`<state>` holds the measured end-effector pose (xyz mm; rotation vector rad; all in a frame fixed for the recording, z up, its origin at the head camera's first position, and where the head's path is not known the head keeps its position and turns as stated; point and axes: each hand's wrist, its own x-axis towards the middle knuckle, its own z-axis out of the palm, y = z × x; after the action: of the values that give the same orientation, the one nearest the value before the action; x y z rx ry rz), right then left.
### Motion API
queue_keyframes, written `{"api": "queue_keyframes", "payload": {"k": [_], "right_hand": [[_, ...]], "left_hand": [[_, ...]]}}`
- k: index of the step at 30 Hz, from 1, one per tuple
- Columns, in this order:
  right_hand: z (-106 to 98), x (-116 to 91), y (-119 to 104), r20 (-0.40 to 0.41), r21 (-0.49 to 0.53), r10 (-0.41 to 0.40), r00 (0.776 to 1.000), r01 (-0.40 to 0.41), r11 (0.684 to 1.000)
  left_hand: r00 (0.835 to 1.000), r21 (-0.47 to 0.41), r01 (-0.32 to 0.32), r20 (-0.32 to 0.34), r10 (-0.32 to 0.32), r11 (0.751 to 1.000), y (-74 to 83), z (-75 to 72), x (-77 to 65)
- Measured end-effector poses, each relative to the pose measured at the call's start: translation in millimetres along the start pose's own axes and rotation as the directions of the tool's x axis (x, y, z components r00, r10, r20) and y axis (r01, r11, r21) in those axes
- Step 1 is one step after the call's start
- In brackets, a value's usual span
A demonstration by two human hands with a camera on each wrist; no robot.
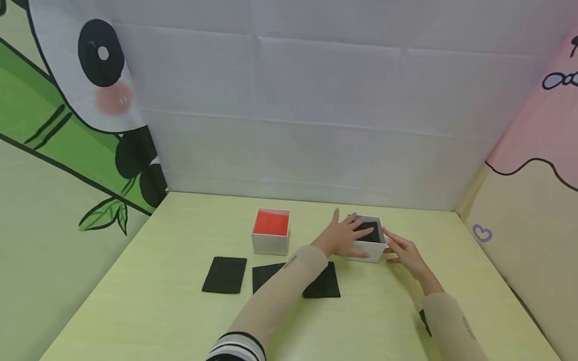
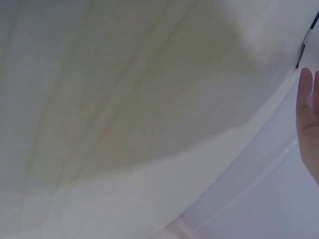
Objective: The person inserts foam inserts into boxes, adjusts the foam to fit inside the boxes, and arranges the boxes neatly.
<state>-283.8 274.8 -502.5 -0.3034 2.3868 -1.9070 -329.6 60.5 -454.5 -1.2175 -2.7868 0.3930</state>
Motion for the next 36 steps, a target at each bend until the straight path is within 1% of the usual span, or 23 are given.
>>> {"api": "queue_keyframes", "payload": {"k": [5, 9, 13, 16, 20, 24, 28, 36], "right_hand": [[1, 0, -1, -0.013, -0.033, -0.036, 0.999, 0.036, 0.999], [0, 0, -1, 0.011, -0.048, -0.027, 1.0, 0.027, 0.998], [-1, -1, -2, 0.023, -0.053, -0.016, 1.0, 0.018, 0.998], [-1, 0, -2, 0.026, -0.045, -0.018, 1.0, 0.019, 0.999], [-1, 1, -3, 0.033, -0.027, -0.02, 0.999, 0.02, 0.999], [-2, 1, -4, 0.026, -0.019, -0.014, 1.0, 0.015, 1.0], [-3, 1, -5, 0.026, -0.03, -0.008, 1.0, 0.009, 0.999], [-1, 2, -8, 0.01, -0.062, -0.014, 1.0, 0.014, 0.998]], "left_hand": [[1.0, -0.06, 0.013, -0.023, -0.014, 0.998, -1.0, 0.5, -6.4], [0.999, -0.108, 0.016, -0.032, -0.019, 0.994, -2.6, 2.2, -14.0], [0.999, -0.122, -0.003, -0.054, -0.004, 0.993, -3.5, 3.1, -21.7], [0.997, -0.136, -0.005, -0.071, -0.005, 0.991, -4.5, 3.5, -27.4], [0.997, -0.168, 0.006, -0.08, -0.019, 0.986, -5.8, 3.3, -36.1], [0.997, -0.19, -0.01, -0.083, -0.006, 0.982, -6.2, 2.2, -45.3], [0.995, -0.218, -0.03, -0.096, 0.009, 0.975, -6.4, 0.7, -55.4], [0.991, -0.229, -0.021, -0.135, -0.011, 0.973, -10.9, 2.2, -76.9]]}}
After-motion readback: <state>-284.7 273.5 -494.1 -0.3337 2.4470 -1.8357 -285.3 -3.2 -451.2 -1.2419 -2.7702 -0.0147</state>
